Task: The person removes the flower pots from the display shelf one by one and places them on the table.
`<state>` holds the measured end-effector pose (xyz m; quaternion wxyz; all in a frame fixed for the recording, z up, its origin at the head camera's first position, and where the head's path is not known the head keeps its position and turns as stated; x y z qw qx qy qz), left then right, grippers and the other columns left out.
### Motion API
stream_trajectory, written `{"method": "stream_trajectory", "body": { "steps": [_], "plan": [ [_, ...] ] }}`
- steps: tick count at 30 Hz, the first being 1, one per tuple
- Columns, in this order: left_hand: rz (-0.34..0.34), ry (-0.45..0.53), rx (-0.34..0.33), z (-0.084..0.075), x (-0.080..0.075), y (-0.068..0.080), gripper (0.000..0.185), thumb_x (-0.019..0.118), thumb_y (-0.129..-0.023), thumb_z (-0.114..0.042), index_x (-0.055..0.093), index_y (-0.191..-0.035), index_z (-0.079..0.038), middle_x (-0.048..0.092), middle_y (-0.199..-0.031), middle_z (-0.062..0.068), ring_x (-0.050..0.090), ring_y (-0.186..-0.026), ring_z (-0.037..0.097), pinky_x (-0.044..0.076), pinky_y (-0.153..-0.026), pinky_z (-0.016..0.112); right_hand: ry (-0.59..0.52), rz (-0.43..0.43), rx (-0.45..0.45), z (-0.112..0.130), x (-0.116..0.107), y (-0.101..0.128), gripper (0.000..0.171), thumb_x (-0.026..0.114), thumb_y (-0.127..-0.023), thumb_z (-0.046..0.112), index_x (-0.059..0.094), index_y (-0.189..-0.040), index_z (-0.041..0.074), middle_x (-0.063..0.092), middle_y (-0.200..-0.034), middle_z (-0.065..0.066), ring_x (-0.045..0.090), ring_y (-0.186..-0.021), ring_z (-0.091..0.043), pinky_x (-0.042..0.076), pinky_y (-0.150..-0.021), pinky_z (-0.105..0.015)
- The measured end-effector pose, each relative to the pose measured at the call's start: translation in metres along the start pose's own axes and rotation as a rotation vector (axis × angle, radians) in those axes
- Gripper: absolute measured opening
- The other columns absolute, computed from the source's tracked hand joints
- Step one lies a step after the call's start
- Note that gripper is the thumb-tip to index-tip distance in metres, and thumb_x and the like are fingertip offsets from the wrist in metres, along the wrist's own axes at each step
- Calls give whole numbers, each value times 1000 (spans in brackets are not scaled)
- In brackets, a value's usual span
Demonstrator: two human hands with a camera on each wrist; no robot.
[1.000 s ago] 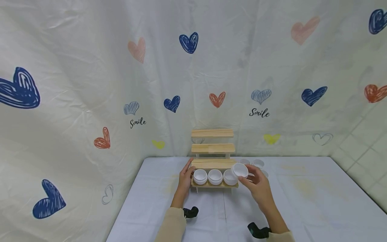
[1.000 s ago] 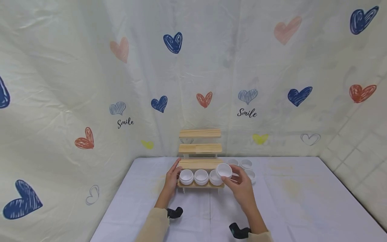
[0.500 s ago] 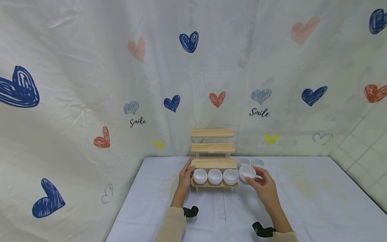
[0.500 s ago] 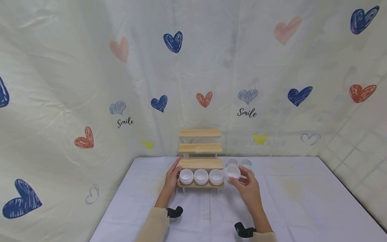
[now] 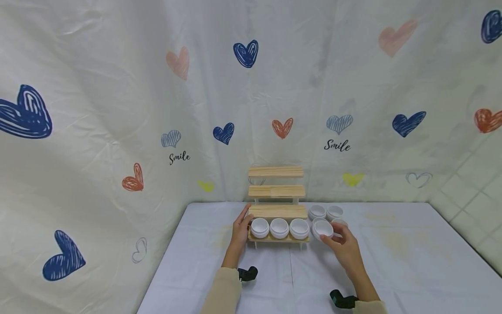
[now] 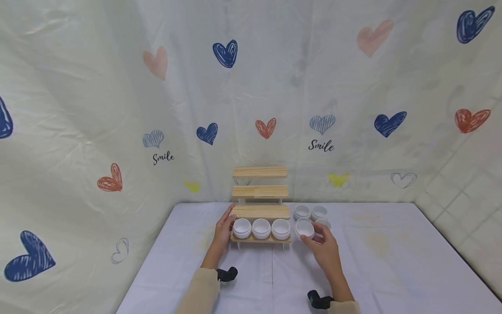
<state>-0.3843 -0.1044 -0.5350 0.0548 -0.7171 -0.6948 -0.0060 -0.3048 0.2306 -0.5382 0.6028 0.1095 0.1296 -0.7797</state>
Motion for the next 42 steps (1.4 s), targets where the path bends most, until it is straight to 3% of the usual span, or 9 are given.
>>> {"method": "stream_trajectory", "body": {
  "steps": [4,9,12,23,42],
  "plan": [
    [-1,1,0,0,0,0,54,59,-103,-22,46,-155,-17,64,-97,-6,55,-92,10,43,-84,28,22,14,11,-7,0,-1,71,79,-89,41,48,-147,11,52,-147,-12,56,-100,5,49,-81,-14],
    [-1,-1,2,0,1,1,53,58,-103,-22,47,-155,-17,63,-99,-6,55,-92,10,43,-86,29,83,21,33,-15,0,-2,76,79,-88,45,47,-148,11,54,-145,-16,60,-114,-20,49,-79,-18],
    [0,-3,3,1,1,0,52,58,-104,-22,47,-155,-18,64,-99,-6,55,-93,10,43,-87,29,105,25,36,-20,0,-3,76,80,-87,45,48,-147,10,56,-142,-19,60,-117,-28,49,-78,-21],
    [-5,2,13,1,1,1,54,58,-103,-21,46,-155,-14,63,-97,-7,55,-91,10,44,-84,28,139,66,26,-25,0,-3,72,79,-89,42,49,-145,9,57,-139,-22,63,-115,-32,50,-79,-27],
    [-2,6,9,1,1,1,53,58,-104,-21,47,-155,-15,64,-99,-6,56,-90,10,45,-83,28,205,132,-7,-32,-1,-4,66,79,-90,35,52,-142,6,61,-136,-23,62,-115,-32,52,-82,-28]
  ]
}}
Point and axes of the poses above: each hand's wrist, its own y-axis away from the middle knuckle, its own x-axis out of the palm, z = x × y, the point moved 3 cm from there along -y, towards the middle knuckle
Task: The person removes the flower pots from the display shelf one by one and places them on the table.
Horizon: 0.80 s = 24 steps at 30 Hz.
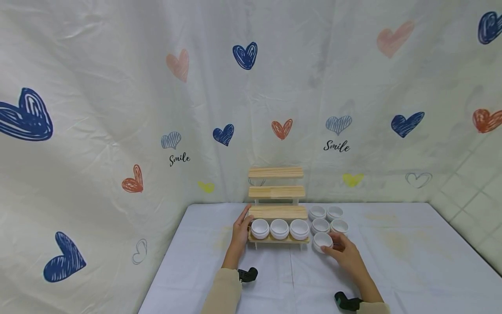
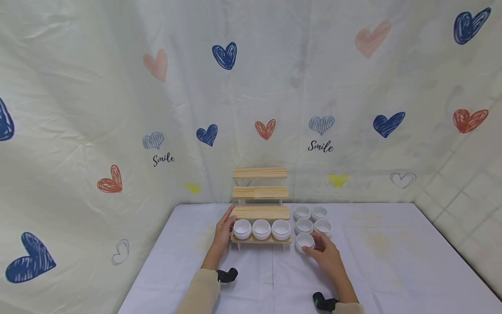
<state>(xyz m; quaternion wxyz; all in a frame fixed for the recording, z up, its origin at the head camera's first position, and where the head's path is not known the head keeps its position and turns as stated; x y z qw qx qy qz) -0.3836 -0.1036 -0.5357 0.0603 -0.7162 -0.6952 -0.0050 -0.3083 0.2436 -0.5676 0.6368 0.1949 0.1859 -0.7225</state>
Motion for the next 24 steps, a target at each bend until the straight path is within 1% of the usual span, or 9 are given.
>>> {"method": "stream_trajectory", "body": {
  "steps": [3,7,14,19,24],
  "plan": [
    [-4,-2,3,0,0,0,53,58,-104,-21,47,-155,-14,65,-99,-5,56,-90,11,45,-83,28,8,3,-16,-1,-1,0,65,79,-89,33,53,-142,6,62,-135,-22,62,-113,-29,51,-81,-24],
    [-10,-2,4,0,1,1,53,58,-104,-21,47,-155,-15,65,-100,-4,56,-90,11,44,-83,28,21,16,-22,-3,-2,-2,65,79,-89,34,53,-142,6,62,-136,-22,61,-113,-27,50,-81,-23],
    [-36,-4,-1,0,2,2,53,59,-103,-23,48,-154,-16,65,-97,-6,56,-89,10,44,-82,26,31,40,-24,-7,-3,-4,67,79,-89,35,52,-142,4,60,-138,-25,61,-116,-30,50,-83,-24],
    [-26,-5,-1,-1,1,2,52,58,-103,-22,49,-154,-18,66,-96,-7,57,-89,10,45,-83,27,33,51,-23,-7,-3,-4,69,79,-90,37,50,-143,4,58,-140,-26,61,-118,-33,50,-85,-26],
    [-10,-3,-4,-1,0,1,51,59,-104,-22,49,-154,-18,65,-95,-7,56,-90,10,44,-83,28,40,46,-21,-8,-3,-4,68,78,-90,36,50,-144,5,59,-139,-25,61,-118,-32,50,-86,-26]
  ]
}}
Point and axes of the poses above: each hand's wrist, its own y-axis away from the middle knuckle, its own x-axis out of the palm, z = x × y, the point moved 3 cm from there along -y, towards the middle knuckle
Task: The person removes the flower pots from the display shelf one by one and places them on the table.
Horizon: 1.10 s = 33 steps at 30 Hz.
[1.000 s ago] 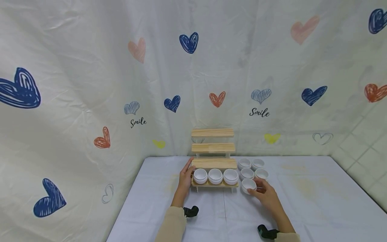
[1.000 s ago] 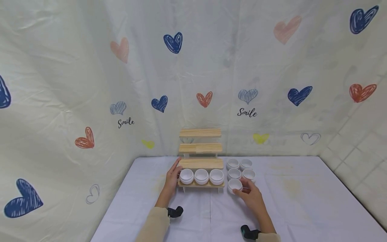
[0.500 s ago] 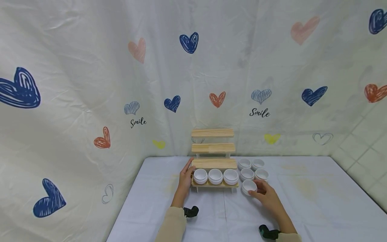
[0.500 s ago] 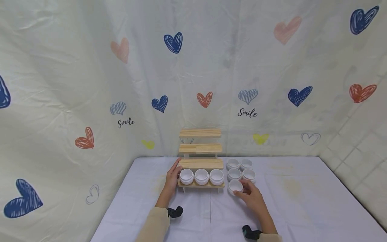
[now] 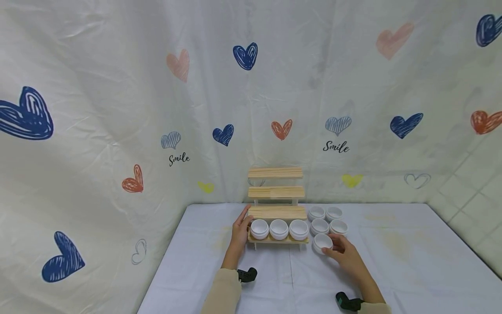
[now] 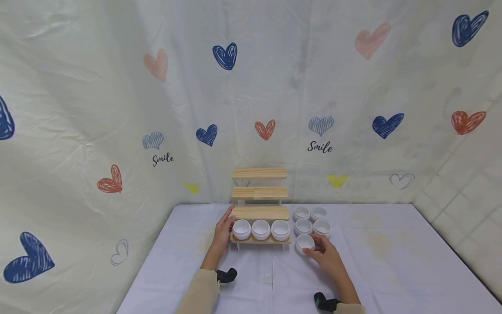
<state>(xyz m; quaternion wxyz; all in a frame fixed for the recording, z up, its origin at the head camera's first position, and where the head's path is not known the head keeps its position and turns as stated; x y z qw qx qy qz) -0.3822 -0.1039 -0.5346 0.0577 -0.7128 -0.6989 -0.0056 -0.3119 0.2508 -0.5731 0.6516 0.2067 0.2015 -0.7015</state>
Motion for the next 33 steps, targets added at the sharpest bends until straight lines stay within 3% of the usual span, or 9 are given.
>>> {"method": "stream_trajectory", "body": {
  "steps": [19,27,33],
  "plan": [
    [6,-5,-4,-1,0,1,54,58,-104,-22,46,-155,-14,66,-96,-9,56,-91,10,44,-85,29,-20,9,-13,2,-1,1,68,79,-90,31,50,-144,2,59,-139,-26,61,-116,-29,50,-81,-21],
    [0,-13,-10,-3,0,2,52,58,-104,-22,48,-154,-18,67,-105,-4,56,-92,10,44,-86,29,-36,8,-5,-2,-2,0,66,77,-91,34,50,-145,5,57,-142,-26,60,-121,-35,49,-87,-26],
    [1,-13,-8,-2,0,2,53,58,-104,-22,47,-155,-17,69,-100,-7,57,-92,10,45,-86,29,-89,-3,12,2,-6,1,64,73,-95,35,48,-146,5,55,-143,-28,58,-125,-40,52,-88,-30]
  ]
}}
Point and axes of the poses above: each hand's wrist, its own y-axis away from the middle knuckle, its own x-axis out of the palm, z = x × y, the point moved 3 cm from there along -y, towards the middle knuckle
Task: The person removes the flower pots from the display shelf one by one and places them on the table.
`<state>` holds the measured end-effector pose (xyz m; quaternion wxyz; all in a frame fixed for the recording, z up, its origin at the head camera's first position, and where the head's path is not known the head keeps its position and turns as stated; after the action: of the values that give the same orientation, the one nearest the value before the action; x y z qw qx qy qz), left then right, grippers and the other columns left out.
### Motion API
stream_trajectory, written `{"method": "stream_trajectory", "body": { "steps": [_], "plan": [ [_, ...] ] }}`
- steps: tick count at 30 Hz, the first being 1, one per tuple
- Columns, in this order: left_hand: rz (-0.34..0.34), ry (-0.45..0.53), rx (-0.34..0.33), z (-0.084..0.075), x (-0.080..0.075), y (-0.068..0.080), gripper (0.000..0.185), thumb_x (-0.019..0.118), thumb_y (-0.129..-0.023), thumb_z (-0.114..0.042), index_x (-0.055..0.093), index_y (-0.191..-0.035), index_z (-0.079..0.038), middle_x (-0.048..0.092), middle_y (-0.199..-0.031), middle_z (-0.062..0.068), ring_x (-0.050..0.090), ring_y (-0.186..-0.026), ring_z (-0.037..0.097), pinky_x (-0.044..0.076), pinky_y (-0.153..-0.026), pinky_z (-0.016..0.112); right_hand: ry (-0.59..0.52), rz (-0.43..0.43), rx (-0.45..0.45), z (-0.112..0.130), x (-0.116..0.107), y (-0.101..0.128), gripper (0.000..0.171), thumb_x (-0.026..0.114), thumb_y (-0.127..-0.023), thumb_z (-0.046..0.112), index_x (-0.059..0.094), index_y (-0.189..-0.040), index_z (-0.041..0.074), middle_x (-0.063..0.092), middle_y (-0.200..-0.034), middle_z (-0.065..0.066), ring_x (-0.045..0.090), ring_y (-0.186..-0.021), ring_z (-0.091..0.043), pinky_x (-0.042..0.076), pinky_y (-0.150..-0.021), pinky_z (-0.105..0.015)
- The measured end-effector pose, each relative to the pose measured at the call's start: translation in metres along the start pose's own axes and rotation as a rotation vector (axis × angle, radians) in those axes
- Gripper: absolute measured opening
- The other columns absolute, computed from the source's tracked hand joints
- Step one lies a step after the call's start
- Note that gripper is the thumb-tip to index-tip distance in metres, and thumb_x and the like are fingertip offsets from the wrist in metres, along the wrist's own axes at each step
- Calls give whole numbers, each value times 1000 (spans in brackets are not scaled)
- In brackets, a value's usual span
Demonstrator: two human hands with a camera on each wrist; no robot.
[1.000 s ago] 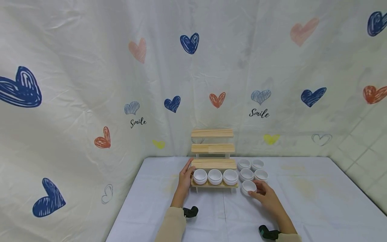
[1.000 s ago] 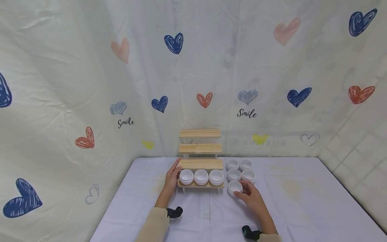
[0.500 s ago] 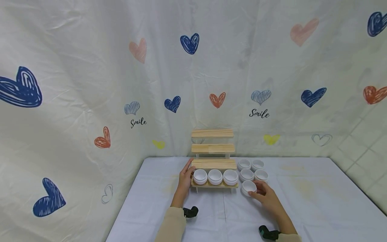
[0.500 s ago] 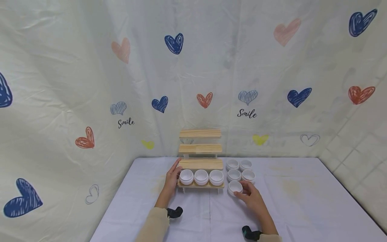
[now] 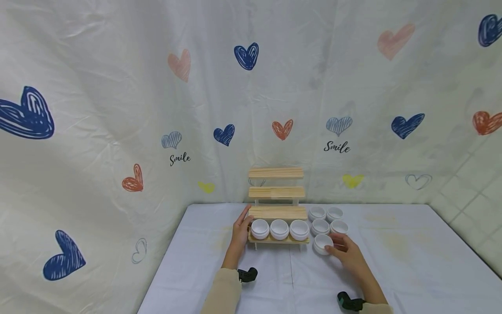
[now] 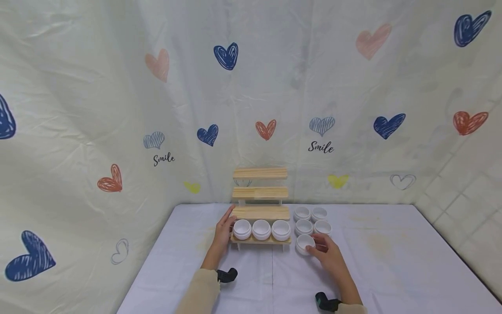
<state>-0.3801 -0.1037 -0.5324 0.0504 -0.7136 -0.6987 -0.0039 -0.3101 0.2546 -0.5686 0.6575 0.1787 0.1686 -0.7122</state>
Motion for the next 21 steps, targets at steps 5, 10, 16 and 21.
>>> {"method": "stream_trajectory", "body": {
  "steps": [5,10,16,21],
  "plan": [
    [4,3,12,1,0,-1,53,57,-104,-21,46,-155,-15,72,-98,-6,57,-91,10,44,-85,30,-56,-28,46,7,-5,1,62,69,-98,36,45,-147,5,51,-148,-22,53,-130,-36,52,-85,-24],
    [6,-1,14,-1,0,0,53,57,-104,-21,46,-155,-14,72,-98,-6,57,-91,10,44,-85,29,-43,-109,10,20,-10,5,56,68,-99,31,49,-145,5,56,-144,-20,53,-126,-30,48,-82,-18],
    [5,2,7,4,-1,-4,53,58,-104,-21,46,-155,-15,72,-97,-7,57,-91,10,45,-86,29,-52,-149,-20,45,-11,11,51,67,-100,27,50,-144,8,58,-142,-15,52,-127,-25,42,-88,-12],
    [-28,4,7,23,-1,-15,52,58,-103,-25,48,-154,-21,71,-96,-7,57,-91,9,44,-85,28,-74,-135,-49,63,-5,16,49,67,-100,29,51,-142,9,59,-141,-14,53,-127,-25,41,-93,-13]
  ]
}}
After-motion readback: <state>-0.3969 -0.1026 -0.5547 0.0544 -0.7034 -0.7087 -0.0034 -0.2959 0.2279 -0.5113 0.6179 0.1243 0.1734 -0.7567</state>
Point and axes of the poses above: each hand's wrist, its own y-axis away from the middle knuckle, its own x-axis out of the palm, z = x × y, the point moved 3 cm from there along -y, towards the middle knuckle
